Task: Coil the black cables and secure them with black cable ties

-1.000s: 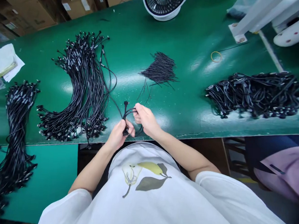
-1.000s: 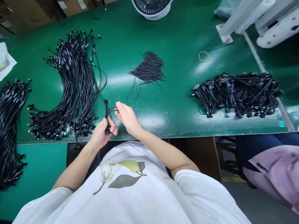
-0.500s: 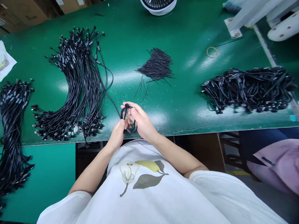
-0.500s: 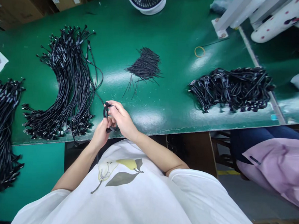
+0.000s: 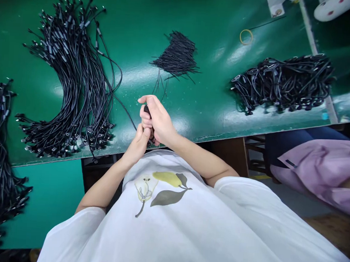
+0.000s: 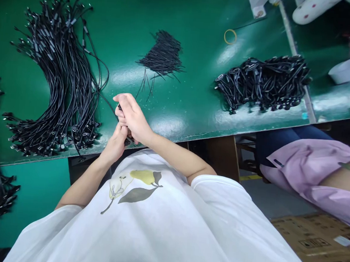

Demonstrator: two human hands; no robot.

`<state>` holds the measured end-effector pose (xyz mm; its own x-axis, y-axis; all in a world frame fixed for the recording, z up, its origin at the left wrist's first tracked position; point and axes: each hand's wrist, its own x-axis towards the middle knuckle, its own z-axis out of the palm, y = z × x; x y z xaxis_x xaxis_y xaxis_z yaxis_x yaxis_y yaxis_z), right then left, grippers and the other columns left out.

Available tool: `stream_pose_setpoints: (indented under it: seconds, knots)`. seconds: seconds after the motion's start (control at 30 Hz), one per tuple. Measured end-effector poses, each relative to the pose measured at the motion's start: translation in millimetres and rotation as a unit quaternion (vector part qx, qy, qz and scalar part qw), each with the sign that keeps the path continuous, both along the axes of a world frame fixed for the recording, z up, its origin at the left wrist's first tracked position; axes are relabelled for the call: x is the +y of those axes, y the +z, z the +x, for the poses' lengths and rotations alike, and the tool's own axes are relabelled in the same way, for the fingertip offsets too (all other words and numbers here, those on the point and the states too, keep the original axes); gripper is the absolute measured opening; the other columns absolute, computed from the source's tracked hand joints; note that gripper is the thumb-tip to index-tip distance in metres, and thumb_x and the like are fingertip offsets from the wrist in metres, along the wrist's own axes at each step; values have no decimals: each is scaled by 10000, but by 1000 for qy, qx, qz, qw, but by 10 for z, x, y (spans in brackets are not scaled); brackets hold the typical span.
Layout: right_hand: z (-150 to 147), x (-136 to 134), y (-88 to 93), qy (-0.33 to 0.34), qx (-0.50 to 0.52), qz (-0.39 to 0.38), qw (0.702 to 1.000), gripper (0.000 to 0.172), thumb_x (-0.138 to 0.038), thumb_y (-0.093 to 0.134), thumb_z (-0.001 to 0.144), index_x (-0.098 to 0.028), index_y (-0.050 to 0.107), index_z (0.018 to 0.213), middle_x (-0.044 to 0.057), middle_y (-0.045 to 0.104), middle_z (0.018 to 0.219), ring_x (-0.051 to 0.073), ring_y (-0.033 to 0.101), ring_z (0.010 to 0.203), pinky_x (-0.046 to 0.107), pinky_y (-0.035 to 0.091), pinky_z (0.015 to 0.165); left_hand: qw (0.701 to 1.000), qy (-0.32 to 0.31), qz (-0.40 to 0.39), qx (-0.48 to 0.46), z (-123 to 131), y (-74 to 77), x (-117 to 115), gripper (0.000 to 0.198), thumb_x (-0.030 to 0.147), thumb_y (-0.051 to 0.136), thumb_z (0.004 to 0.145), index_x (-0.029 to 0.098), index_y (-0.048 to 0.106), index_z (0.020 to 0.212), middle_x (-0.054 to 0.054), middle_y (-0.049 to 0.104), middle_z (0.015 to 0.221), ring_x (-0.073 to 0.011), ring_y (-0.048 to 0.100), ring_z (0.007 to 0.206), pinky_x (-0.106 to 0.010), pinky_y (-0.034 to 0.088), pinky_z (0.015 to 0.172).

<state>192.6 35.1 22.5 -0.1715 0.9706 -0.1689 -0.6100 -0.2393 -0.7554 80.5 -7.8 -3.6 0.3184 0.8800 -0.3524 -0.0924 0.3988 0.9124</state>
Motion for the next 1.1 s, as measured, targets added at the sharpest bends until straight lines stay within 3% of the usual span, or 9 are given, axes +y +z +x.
stream_pose_setpoints:
  seconds: [0.17, 0.47, 0.63, 0.73, 0.8, 0.87, 0.97, 1.03, 1.1]
  knots:
    - [123, 55, -12, 125, 36, -86, 988, 542, -732, 553, 788, -194, 485, 777, -101, 271, 558, 31, 171, 436, 168, 178, 394, 990, -137, -22, -14, -7, 52, 33, 521, 686, 504, 818, 170, 520, 748, 17, 473, 605, -114, 464, 549, -270, 397, 561]
    - [169, -5, 1, 112, 74, -83, 988, 604, -789, 436, 813, -199, 411, 689, -123, 154, 479, 25, 74, 385, 154, 106, 349, 956, -125, -222, -144, -52, 198, 5, 509, 611, 644, 792, 109, 594, 861, 21, 449, 647, -76, 431, 528, -199, 357, 468]
    - [253, -23, -94, 147, 29, 34, 988, 573, -737, 311, 899, -205, 381, 698, -114, 191, 491, 35, 146, 377, 148, 218, 364, 935, -135, -275, -178, -36, 229, -69, 412, 497, 737, 761, 117, 598, 833, 43, 398, 621, -64, 390, 505, -184, 334, 450]
    - [419, -6, -122, 89, -147, 180, 969, 476, -612, 329, 964, -192, 499, 818, -62, 427, 585, 68, 432, 497, 216, 447, 540, 968, -70, -204, -129, -9, 137, -68, 410, 507, 733, 758, 156, 524, 739, 72, 333, 579, -56, 336, 469, -180, 289, 430]
    - [574, -8, -116, 67, -327, 328, 884, 341, -452, 348, 1007, -194, 570, 991, 13, 607, 835, 130, 599, 816, 360, 505, 837, 988, -46, -136, -54, -35, 41, -27, 424, 548, 689, 780, 172, 500, 738, 78, 329, 569, -63, 333, 464, -188, 276, 428]
    - [703, -45, -108, 101, -483, 477, 727, 279, -282, 328, 1015, -213, 569, 1138, 49, 638, 1082, 187, 558, 1108, 521, 371, 1050, 994, -76, -66, 44, -91, -39, 25, 423, 581, 613, 824, 180, 498, 754, 69, 363, 569, -79, 352, 472, -210, 292, 443]
    - [771, -150, -118, 194, -630, 555, 507, 334, -124, 274, 984, -157, 585, 1103, 84, 646, 1037, 212, 559, 1054, 513, 391, 1002, 965, -175, 41, 192, -160, -74, 70, 370, 527, 468, 923, 182, 518, 796, 32, 466, 613, -110, 415, 526, -246, 342, 511]
    - [753, -205, -128, 254, -691, 515, 438, 333, -104, 265, 977, -115, 597, 989, 105, 629, 918, 204, 569, 876, 385, 457, 764, 927, -236, 104, 271, -171, -43, 65, 327, 452, 396, 966, 189, 524, 820, 6, 532, 675, -136, 478, 598, -264, 371, 577]
    - [732, -215, -132, 308, -708, 479, 418, 307, -132, 279, 987, -107, 584, 973, 117, 615, 917, 195, 554, 794, 304, 360, 574, 883, -270, 165, 348, -160, -2, 46, 303, 402, 353, 983, 196, 517, 832, -16, 572, 729, -167, 528, 673, -287, 392, 639]
